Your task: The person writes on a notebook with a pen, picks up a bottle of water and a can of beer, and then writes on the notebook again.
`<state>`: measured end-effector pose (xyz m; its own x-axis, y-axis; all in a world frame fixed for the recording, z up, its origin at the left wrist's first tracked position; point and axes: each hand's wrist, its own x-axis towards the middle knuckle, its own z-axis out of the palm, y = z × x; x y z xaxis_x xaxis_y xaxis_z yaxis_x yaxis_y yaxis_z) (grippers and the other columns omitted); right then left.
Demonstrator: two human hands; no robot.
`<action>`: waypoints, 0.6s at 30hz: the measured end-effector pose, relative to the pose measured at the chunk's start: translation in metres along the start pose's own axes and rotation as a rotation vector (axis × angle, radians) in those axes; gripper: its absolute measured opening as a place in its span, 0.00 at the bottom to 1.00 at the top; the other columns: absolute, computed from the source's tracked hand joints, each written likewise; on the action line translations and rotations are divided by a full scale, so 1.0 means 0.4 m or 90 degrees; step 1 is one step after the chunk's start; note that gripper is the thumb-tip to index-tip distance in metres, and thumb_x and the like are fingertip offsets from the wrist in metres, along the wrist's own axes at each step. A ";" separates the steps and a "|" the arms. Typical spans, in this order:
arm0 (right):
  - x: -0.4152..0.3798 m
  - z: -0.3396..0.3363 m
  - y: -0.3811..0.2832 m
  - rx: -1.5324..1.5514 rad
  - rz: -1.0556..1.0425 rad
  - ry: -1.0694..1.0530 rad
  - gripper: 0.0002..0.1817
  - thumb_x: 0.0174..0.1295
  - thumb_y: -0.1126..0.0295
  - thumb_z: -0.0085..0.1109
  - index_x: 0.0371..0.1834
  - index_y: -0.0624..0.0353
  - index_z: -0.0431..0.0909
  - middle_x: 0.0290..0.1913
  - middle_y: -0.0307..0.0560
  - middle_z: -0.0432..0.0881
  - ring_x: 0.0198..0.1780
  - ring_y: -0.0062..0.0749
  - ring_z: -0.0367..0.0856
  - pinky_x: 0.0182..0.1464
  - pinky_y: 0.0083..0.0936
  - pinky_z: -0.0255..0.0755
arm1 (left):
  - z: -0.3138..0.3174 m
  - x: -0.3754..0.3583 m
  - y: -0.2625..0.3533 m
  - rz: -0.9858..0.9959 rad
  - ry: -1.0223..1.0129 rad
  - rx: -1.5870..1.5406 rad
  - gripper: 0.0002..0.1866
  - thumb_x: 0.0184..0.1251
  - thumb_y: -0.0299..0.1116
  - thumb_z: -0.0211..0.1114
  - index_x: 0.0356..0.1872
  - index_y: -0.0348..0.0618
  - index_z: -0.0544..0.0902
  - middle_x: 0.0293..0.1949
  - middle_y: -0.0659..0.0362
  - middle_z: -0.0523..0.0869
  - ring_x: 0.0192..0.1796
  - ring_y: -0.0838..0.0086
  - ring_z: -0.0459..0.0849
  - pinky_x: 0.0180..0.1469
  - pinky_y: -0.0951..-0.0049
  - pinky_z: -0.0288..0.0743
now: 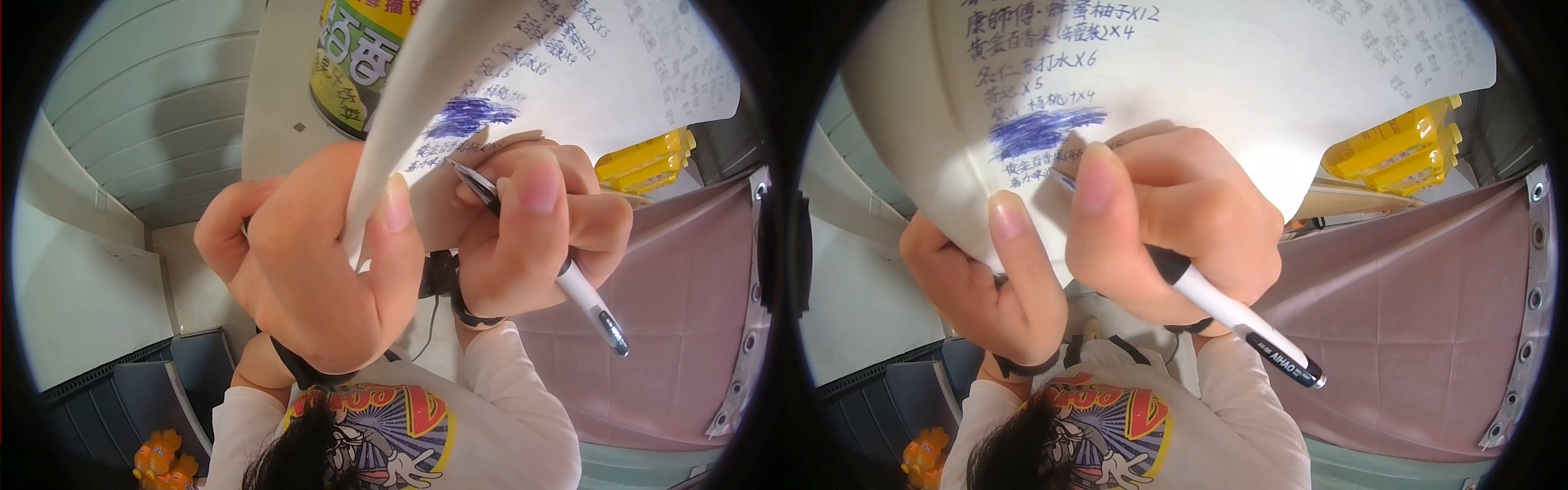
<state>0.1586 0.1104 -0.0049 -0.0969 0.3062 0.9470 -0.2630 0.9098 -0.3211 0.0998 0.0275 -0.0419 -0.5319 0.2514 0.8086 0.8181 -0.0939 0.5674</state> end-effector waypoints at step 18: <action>0.001 -0.010 0.005 0.015 -0.018 -0.034 0.14 0.55 0.73 0.53 0.19 0.59 0.58 0.12 0.51 0.71 0.12 0.24 0.66 0.15 0.20 0.62 | -0.005 -0.002 0.002 0.011 -0.018 0.029 0.16 0.65 0.35 0.52 0.41 0.29 0.70 0.39 0.53 0.70 0.39 0.74 0.73 0.42 0.77 0.65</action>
<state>0.1617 0.1132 -0.0050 -0.1398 0.2644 0.9542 -0.2896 0.9106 -0.2948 0.1003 0.0255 -0.0418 -0.5120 0.2774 0.8130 0.8363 -0.0553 0.5455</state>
